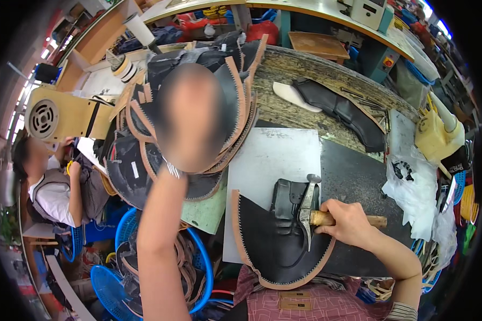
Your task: The person assembles footwear components at a workbench, using a hammer and punch to secure parts of a shoe sole. They then attach a white elastic strap to the sole and place a grey fabric insole on top, smoothing it into position. The process is repeated for multiple units, with the person handling various materials including leather, foam, and elastic.
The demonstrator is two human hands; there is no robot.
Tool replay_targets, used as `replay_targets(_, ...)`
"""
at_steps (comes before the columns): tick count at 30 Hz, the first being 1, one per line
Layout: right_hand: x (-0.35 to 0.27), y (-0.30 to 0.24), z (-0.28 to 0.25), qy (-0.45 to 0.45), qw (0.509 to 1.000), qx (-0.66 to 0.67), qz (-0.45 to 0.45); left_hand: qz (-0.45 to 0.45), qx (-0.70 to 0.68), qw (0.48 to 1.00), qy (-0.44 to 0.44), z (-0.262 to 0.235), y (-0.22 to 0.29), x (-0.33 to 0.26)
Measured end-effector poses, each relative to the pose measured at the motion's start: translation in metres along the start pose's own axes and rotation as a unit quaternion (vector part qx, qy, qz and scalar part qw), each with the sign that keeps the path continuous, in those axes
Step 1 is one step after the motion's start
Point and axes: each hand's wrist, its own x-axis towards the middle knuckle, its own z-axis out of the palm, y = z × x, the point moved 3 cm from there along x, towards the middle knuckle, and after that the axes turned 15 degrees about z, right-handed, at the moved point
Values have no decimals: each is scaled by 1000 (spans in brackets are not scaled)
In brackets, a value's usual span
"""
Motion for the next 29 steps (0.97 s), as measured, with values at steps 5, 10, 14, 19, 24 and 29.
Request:
replay_targets(5, 24, 10, -72, 147, 988, 15, -41, -280, -98, 949, -103, -55, -164, 44)
replay_targets(10, 50, 90, -120, 283, 956, -52, 64, 115, 166, 979, -6, -52, -60, 27)
replay_targets(14, 39, 111, -121, 363, 930, 28, 42, -56, -266, 961, -44, -82, 40, 21)
replay_targets(19, 34, 41, -103, 253, 928, 258, 90, -228, -256, 892, -296, -15, 80, -85)
replay_targets(24, 7, -5, -64, 69, 990, 121, -4, 27, -149, 957, -249, 2, 59, -147)
replay_targets(29, 7, -15, -31, 19, 993, 101, -48, -322, -395, 820, -258, 12, 58, -154)
